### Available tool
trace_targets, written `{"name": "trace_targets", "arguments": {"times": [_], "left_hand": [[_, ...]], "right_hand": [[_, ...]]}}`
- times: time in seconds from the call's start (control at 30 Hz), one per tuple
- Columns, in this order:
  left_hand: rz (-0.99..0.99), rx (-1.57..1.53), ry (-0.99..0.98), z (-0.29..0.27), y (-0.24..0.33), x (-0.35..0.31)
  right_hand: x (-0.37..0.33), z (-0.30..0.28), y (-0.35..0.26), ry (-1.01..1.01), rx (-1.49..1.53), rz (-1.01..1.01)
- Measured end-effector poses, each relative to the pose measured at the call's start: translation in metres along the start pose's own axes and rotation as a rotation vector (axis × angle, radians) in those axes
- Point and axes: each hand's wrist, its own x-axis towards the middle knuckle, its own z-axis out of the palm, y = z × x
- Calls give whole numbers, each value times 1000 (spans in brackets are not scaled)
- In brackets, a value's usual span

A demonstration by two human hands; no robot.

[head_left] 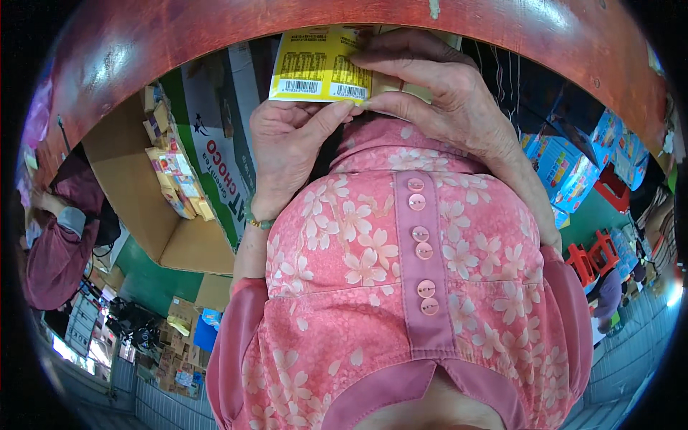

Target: The recorder is applying labels to small plastic containers filled with candy-like items and organizing them.

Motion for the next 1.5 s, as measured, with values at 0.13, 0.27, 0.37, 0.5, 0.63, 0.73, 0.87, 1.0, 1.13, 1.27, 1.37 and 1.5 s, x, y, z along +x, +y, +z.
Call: {"name": "trace_targets", "arguments": {"times": [0.13,0.27,0.37,0.5,0.63,0.73,0.87,1.0,1.13,1.27,1.37,1.5], "left_hand": [[46,-82,20,2,7,-6],[32,-112,60,2,12,-11],[-5,-43,84,-1,8,-12],[-32,54,104,-1,9,-11],[-247,50,79,-1,6,-8],[-300,7,89,-1,2,-10],[-92,108,26,-6,0,-10],[-35,40,-20,-11,2,-7],[-17,23,-79,-8,11,-7],[10,160,-117,-6,19,-5],[133,225,-104,-2,21,-2],[177,280,-99,0,20,-1]], "right_hand": [[2,-1,-4,-15,9,-58],[3,3,-7,-16,37,-95],[3,6,-5,-59,72,-71],[3,8,-6,-71,42,-86],[5,13,-2,-69,40,-110],[4,13,-1,-90,17,-90],[5,12,1,-105,-3,-98],[11,11,-6,-85,60,-66],[10,9,-7,-42,64,-87],[9,8,-9,-7,72,-54],[12,3,-14,-12,114,-61],[14,3,-13,-26,99,-61]]}}
